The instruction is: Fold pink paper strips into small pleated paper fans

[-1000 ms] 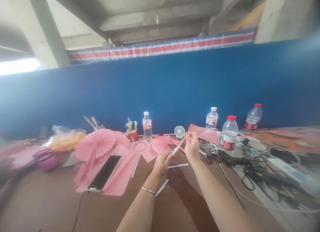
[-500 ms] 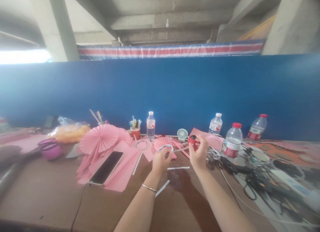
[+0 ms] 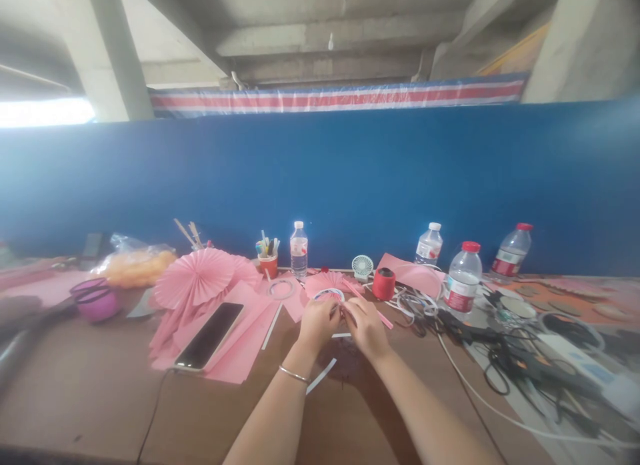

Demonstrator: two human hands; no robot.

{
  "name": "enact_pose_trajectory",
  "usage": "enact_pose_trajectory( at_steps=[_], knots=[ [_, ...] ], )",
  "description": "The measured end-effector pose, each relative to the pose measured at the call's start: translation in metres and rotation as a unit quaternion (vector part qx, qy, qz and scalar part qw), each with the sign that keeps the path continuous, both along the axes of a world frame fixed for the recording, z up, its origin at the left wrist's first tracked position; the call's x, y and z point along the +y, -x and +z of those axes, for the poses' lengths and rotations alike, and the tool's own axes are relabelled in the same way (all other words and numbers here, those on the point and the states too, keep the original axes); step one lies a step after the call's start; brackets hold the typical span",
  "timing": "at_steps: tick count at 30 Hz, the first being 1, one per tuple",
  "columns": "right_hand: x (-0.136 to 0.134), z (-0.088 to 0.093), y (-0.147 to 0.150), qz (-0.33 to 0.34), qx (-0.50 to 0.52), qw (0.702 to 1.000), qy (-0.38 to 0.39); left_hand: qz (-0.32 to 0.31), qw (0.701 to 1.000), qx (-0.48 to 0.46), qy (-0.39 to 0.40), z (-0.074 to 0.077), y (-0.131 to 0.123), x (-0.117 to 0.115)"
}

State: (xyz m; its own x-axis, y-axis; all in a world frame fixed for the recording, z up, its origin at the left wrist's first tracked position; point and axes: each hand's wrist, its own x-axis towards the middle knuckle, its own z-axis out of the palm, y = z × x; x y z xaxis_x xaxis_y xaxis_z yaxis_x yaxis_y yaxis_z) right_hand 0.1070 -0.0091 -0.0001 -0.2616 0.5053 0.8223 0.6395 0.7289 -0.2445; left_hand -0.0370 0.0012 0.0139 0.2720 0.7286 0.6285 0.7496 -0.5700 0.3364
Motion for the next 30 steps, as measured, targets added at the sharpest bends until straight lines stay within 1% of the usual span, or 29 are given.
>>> enact_pose_trajectory(
  at_steps=[6, 11, 17, 21, 24, 28, 30],
  knots=[
    [0.003, -0.005, 0.000, 0.004, 0.089, 0.995, 0.035, -0.001, 1.000, 0.015, 0.006, -0.001, -0.001, 0.000],
    [0.002, -0.004, -0.001, 0.024, 0.106, 0.990, 0.086, -0.026, 0.999, 0.001, 0.029, 0.000, -0.001, -0.001],
    [0.002, -0.004, -0.002, 0.069, 0.140, 0.981, 0.115, -0.061, 0.995, -0.047, 0.064, 0.001, -0.001, -0.003],
    [0.003, -0.007, -0.001, 0.087, 0.144, 0.977, 0.132, -0.084, 0.988, -0.091, 0.093, 0.001, -0.001, -0.003],
    [0.001, -0.005, 0.001, 0.101, 0.152, 0.973, 0.141, -0.103, 0.977, -0.139, 0.122, 0.002, -0.001, -0.003],
    [-0.003, 0.004, 0.003, 0.128, 0.174, 0.966, 0.145, -0.136, 0.951, -0.221, 0.171, 0.002, -0.003, -0.004],
    [-0.006, 0.009, 0.003, 0.145, 0.187, 0.960, 0.147, -0.132, 0.933, -0.278, 0.187, 0.002, -0.003, -0.003]
  ],
)
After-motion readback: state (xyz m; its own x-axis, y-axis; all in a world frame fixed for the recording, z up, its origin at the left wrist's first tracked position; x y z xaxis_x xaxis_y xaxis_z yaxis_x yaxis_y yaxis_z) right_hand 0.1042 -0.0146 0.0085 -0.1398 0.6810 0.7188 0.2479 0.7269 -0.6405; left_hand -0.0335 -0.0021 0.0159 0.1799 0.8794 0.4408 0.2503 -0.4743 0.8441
